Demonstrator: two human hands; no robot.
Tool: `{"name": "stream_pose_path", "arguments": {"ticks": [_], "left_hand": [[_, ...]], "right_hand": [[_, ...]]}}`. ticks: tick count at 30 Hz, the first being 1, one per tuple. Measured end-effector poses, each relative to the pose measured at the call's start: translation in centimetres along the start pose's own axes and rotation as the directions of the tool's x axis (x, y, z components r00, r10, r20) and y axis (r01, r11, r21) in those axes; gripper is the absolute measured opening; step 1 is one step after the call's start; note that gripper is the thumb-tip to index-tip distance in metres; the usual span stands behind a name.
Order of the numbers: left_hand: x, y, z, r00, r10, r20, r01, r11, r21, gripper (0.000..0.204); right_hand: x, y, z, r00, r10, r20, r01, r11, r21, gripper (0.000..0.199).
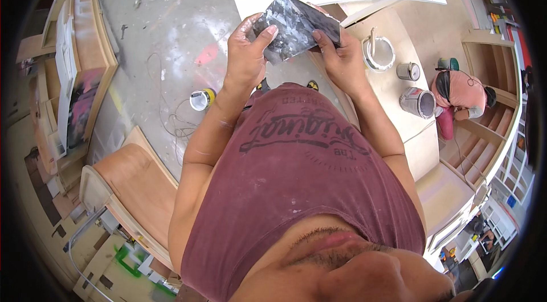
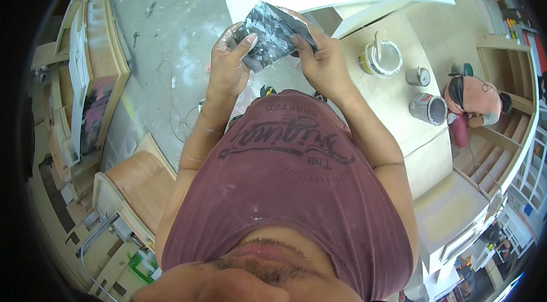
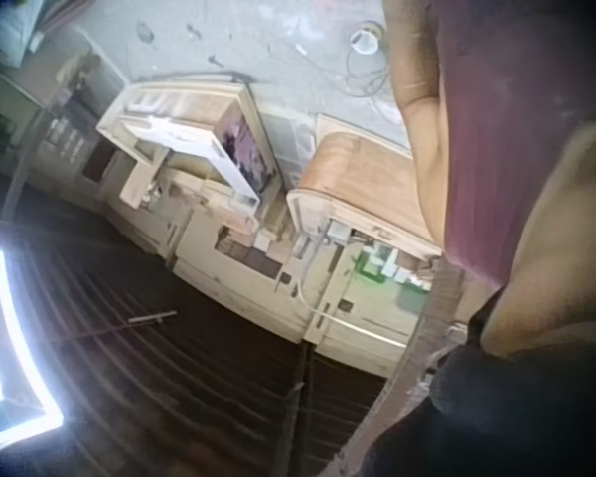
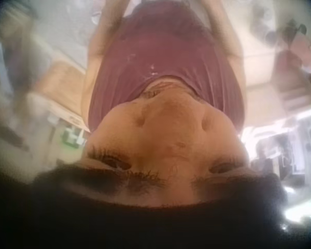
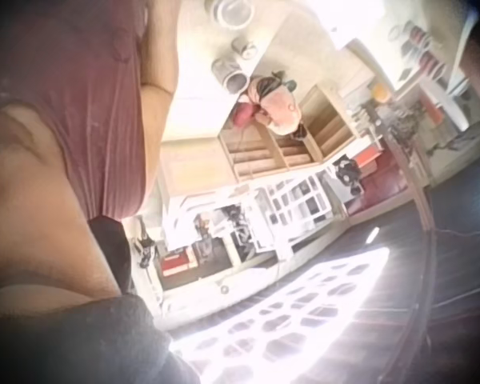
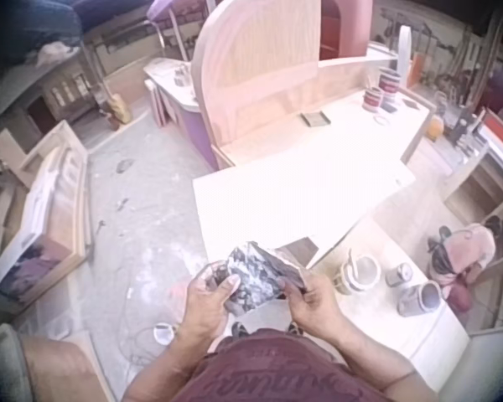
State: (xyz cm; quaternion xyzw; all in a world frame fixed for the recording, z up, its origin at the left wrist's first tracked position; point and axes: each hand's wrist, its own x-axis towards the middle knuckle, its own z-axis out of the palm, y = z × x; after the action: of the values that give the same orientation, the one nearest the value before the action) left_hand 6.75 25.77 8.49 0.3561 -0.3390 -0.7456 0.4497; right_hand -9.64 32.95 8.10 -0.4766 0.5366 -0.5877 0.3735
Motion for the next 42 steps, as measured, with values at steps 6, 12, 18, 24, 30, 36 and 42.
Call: {"name": "stream_pose_path", "arguments": {"ticks": [6,12,18,24,30,36,42], "left_hand": [[0.3,-0.3,-0.8,0.996,0.076,0.040,-0.078,0.995,0.067,0.030],[0.5,-0.5,-1.2,0.987,0.137,0.084,-0.152,0.964,0.218,0.028],[0.5,0.1,-2.0,0.976,0.139,0.169,-0.205,0.851,0.483,0.027],[0.4,2.1,-1.5,0.950,0.026,0.312,-0.239,0.704,0.669,0.028],[1.1,0.6,-1.7,0.987,0.109,0.116,-0.139,0.944,0.301,0.029],[1.0,0.4,-1.9,0.978,0.138,0.156,-0.193,0.879,0.437,0.029],[0.8,1.1,-1.8,0.963,0.145,0.229,-0.251,0.794,0.553,0.027]], "right_hand": [[0.6,-0.5,0.1,0.998,0.048,0.051,-0.041,0.992,-0.121,0.041],[0.6,0.3,-0.1,0.997,0.053,0.057,-0.044,0.989,-0.143,0.032],[0.7,0.1,-0.9,0.976,0.176,0.132,-0.157,0.977,-0.144,0.025],[0.0,0.6,-0.6,0.899,0.316,0.304,-0.314,0.948,-0.055,0.024],[0.2,0.5,0.6,0.996,0.086,0.011,-0.082,0.976,-0.202,0.033],[0.4,-0.3,0.0,0.977,0.184,0.109,-0.142,0.939,-0.312,0.024],[0.7,0.1,-0.3,0.973,0.168,0.159,-0.126,0.961,-0.245,0.035]]}}
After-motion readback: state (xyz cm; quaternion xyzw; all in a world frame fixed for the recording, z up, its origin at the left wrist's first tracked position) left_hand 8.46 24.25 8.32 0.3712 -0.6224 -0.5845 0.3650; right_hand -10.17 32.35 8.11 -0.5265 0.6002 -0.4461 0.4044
